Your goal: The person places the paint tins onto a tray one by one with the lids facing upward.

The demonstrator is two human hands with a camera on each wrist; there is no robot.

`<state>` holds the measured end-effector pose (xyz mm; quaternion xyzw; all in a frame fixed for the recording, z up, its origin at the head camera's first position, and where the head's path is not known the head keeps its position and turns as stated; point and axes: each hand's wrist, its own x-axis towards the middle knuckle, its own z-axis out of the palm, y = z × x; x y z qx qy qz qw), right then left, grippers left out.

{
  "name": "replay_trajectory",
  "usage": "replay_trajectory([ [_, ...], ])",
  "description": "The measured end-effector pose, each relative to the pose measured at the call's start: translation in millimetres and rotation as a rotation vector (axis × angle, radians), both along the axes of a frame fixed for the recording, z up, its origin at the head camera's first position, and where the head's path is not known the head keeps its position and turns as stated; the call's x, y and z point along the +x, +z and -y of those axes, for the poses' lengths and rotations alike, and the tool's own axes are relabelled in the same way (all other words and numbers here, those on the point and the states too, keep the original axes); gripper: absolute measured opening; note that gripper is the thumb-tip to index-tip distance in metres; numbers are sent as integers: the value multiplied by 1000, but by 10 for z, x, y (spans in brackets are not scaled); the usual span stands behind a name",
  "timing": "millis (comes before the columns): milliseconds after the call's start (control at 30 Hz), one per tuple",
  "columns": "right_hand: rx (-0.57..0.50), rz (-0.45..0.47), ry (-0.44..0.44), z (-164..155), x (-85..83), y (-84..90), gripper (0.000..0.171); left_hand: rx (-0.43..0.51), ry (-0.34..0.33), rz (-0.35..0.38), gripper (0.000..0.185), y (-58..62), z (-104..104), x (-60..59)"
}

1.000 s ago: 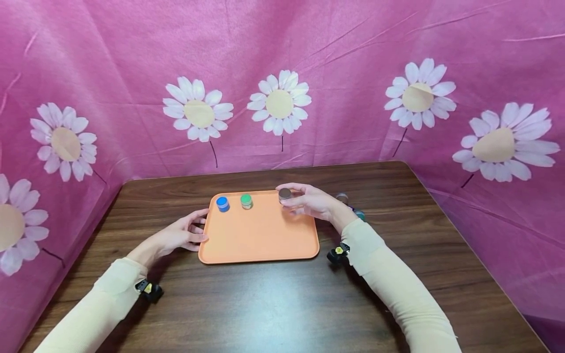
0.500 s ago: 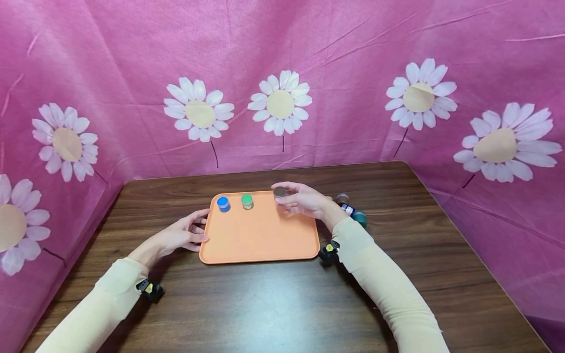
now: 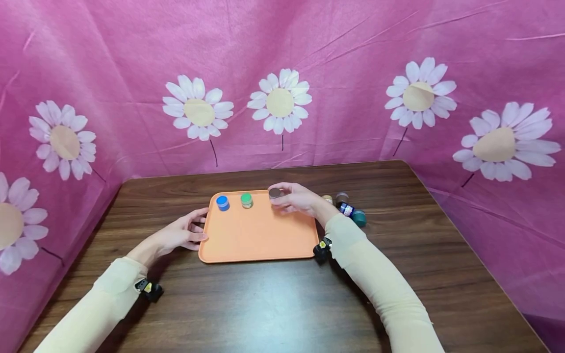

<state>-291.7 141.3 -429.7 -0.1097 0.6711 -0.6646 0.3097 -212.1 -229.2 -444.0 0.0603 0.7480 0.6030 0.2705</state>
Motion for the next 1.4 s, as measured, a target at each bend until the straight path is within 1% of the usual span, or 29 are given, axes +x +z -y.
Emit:
replay_trajectory([
  [133,38,-5,-23,23,-39,-22,59,-3,-5,0,86,9,6,1],
  [367,55,-26,-36,62,-65,-64,59,-1,-1,3,87,0,16,-11],
  [533,78,-14,-45,64,-92,-71,59,6,-17,-6,87,-4,11,-26],
  [667,83,-4,-60,64,-100,-69,58,4,-9,-1,86,-1,7,-34],
  [767,86,-3,-55,74,-97,-77,58,-6,-3,8,86,7,13,-29],
  [967,88,10,-73,92,-107,-109,56,-9,-5,5,87,22,15,-22],
  [1100,108,3,-70,105,-97,-99,57,-9,-8,8,86,29,15,-14],
  [1400,142,19,-75,130,-106,-79,60,-13,3,6,87,9,15,-23],
])
